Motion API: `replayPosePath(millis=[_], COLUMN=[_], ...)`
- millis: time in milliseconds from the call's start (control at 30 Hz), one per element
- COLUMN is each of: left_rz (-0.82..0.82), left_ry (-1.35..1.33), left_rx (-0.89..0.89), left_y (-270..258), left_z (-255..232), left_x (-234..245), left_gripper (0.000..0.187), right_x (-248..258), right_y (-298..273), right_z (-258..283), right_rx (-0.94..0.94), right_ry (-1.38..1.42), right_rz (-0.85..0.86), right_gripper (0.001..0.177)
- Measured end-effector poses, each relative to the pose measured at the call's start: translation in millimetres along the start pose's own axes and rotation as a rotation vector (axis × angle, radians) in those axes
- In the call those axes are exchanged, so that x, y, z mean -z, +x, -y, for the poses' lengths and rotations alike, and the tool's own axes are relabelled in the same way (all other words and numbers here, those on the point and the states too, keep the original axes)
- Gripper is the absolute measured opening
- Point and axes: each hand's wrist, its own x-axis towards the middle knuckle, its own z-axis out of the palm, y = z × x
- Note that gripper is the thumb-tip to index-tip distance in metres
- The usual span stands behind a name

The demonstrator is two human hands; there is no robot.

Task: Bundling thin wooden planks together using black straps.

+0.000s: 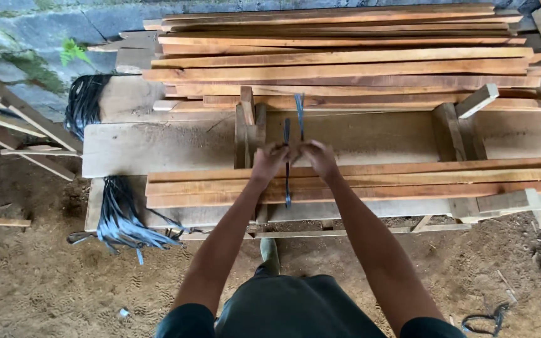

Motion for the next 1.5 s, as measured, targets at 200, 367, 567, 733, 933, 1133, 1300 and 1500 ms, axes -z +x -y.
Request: replayPosePath(millis=[200,367,567,733,933,1133,1300,1500], left_rz=[-0.002,-0.048,0.0,0.018,-0.024,0.024,0.022,0.166], left_ry=[0.294,0.451,0.504,0.442,0.478,0.5,0.532,0.644], left_rx=[-0.078,-0.081,-0.086,-0.071,-0.084,-0.097,-0.091,-0.152], left_y=[-11,-17,-20,-29,-24,-29,-28,-35], left_z=[-35,-39,-43,-49,-40,-58,-56,-65], left_x=[-3,-2,-12,-7,-1,-8,-15,-18], left_gripper=[0.021,0.027,0.031,0.029,0.032,0.023,0.02,0.019], right_x=[1,-3,-5,-3,11,7,16,9], right_y=[-2,-3,-2,-10,-9,-29,-7,-22], right_z=[14,8,12,28,5,57,-3,51], right_rx=[0.077,0.115,0.089,0.052,-0.083,0.06,0.035,0.007], right_ry=[-0.002,0.088,0.157,0.118,0.021,-0.166,0.002,-0.098], right_rz=[-0.027,0.006,0.018,0.056,0.095,0.148,0.227,0.284], right_gripper=[0.011,0.016,0.015,0.017,0.031,0.022,0.028,0.028])
